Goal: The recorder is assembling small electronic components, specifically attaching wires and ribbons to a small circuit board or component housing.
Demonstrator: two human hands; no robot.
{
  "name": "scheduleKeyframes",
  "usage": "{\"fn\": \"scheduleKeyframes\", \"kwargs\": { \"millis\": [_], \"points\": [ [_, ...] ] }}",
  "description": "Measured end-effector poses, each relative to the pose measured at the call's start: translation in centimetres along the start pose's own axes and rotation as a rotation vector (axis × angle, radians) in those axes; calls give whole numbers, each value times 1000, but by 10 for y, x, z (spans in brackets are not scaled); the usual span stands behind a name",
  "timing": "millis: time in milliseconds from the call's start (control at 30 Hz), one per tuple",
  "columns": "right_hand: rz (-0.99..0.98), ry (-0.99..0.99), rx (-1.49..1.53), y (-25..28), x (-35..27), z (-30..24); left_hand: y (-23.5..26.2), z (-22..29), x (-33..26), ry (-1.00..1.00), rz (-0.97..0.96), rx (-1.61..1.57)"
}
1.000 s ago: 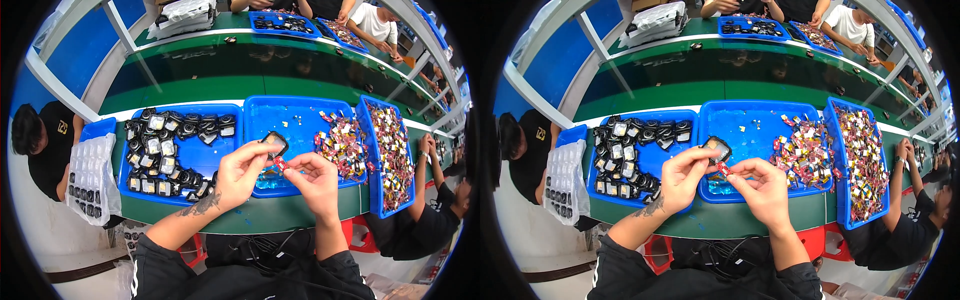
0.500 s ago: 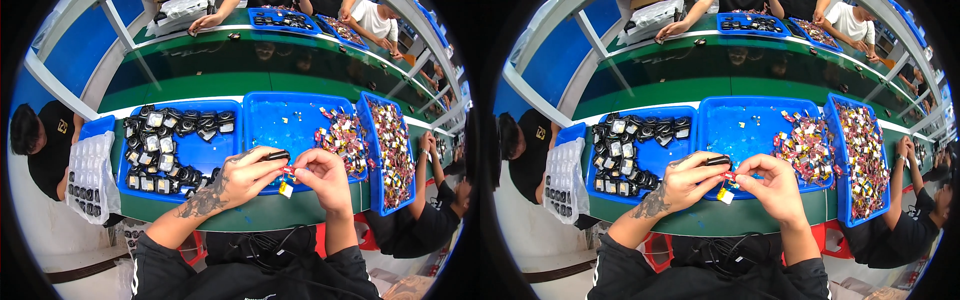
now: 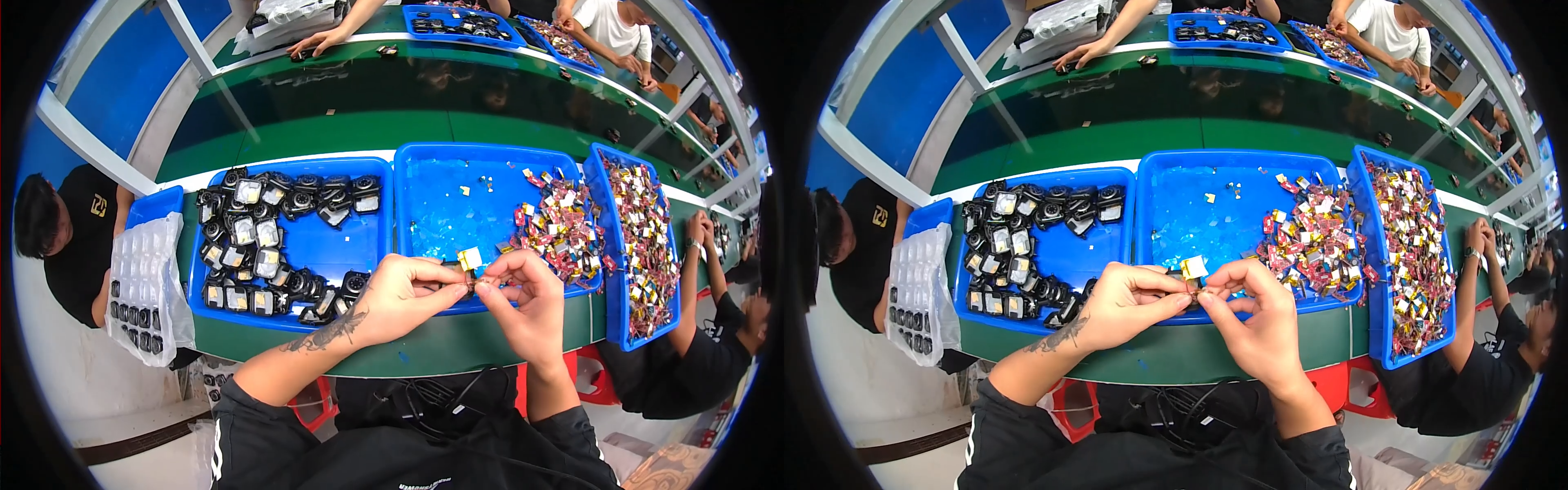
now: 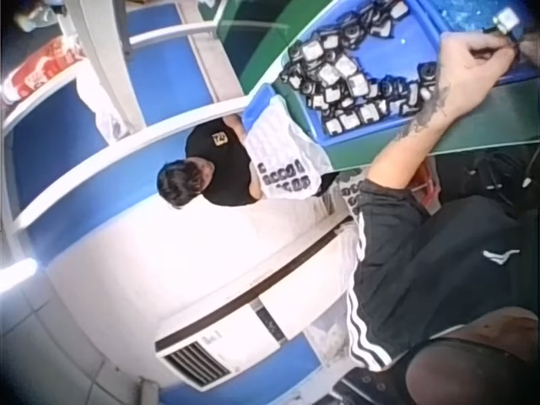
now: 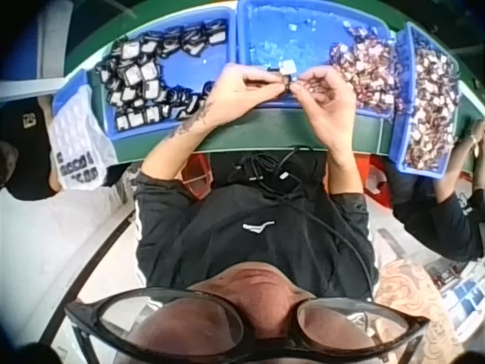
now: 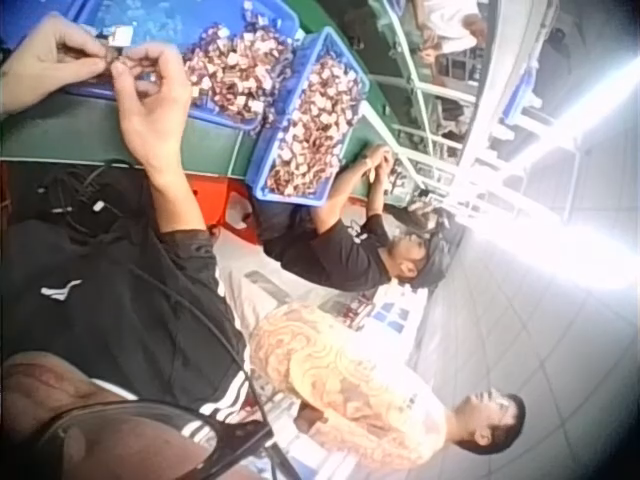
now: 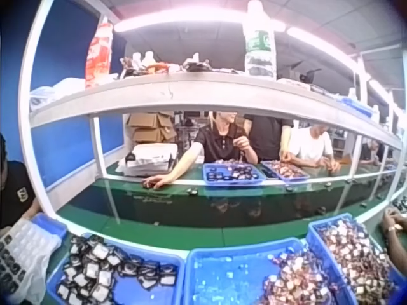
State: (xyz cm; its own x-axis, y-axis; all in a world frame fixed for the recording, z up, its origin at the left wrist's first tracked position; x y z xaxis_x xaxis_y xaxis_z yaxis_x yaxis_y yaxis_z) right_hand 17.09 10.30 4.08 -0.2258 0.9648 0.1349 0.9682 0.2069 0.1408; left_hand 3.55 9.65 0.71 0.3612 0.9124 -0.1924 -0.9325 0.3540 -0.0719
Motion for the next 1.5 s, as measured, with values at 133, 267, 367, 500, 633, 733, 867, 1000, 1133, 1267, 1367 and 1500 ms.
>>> {"fn": "scheduleKeyframes", "kwargs": {
  "millis": [133, 267, 367, 500, 633, 733, 867, 1000, 1133, 1267, 1367, 1500],
  "points": [
    [80, 56, -91, -3, 0, 2, 2, -12, 2, -10, 48, -170],
    [143, 53, -79, -1, -4, 6, 1, -7, 2, -28, 68, -229],
    [190, 52, -72, 1, -5, 7, 1, -5, 1, -64, 84, -210],
    [227, 161, -227, -4, -6, -2, 1, -3, -1, -91, 107, -182],
    [197, 208, -345, -13, -1, -5, 9, -5, -1, -80, 158, -227],
    [139, 149, -215, -12, 4, 7, 8, -3, -2, -95, 164, -275],
    [125, 41, -68, -10, 4, 17, 7, -3, -1, -118, 156, -300],
    [96, 33, -19, -15, 2, 19, 9, -3, -3, -120, 180, -310],
    [48, -42, 97, -18, 0, 26, 8, -11, -4, -99, 182, -336],
    [54, -67, 39, -15, -6, 28, -2, -16, -6, -114, 173, -326],
    [58, -135, 89, -8, -15, 36, -12, -15, -11, -140, 131, -284],
    [60, -169, 103, 7, -28, 37, -31, -17, -13, -107, 32, -203]
  ]
}}
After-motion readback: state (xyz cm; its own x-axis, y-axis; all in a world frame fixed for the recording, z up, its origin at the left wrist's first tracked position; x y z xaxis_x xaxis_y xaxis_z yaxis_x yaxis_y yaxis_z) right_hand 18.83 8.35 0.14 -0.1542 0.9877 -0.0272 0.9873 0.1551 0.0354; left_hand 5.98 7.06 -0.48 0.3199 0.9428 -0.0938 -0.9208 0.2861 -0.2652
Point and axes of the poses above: each hand's wrist, its own x-axis towards the middle knuckle, its own y-axis out of the back of the hand, z = x × y, the point moved 10 cm from there along x, towards the middle knuckle, and after that the axes turned 2 degrees about y, right-handed, at the moved point
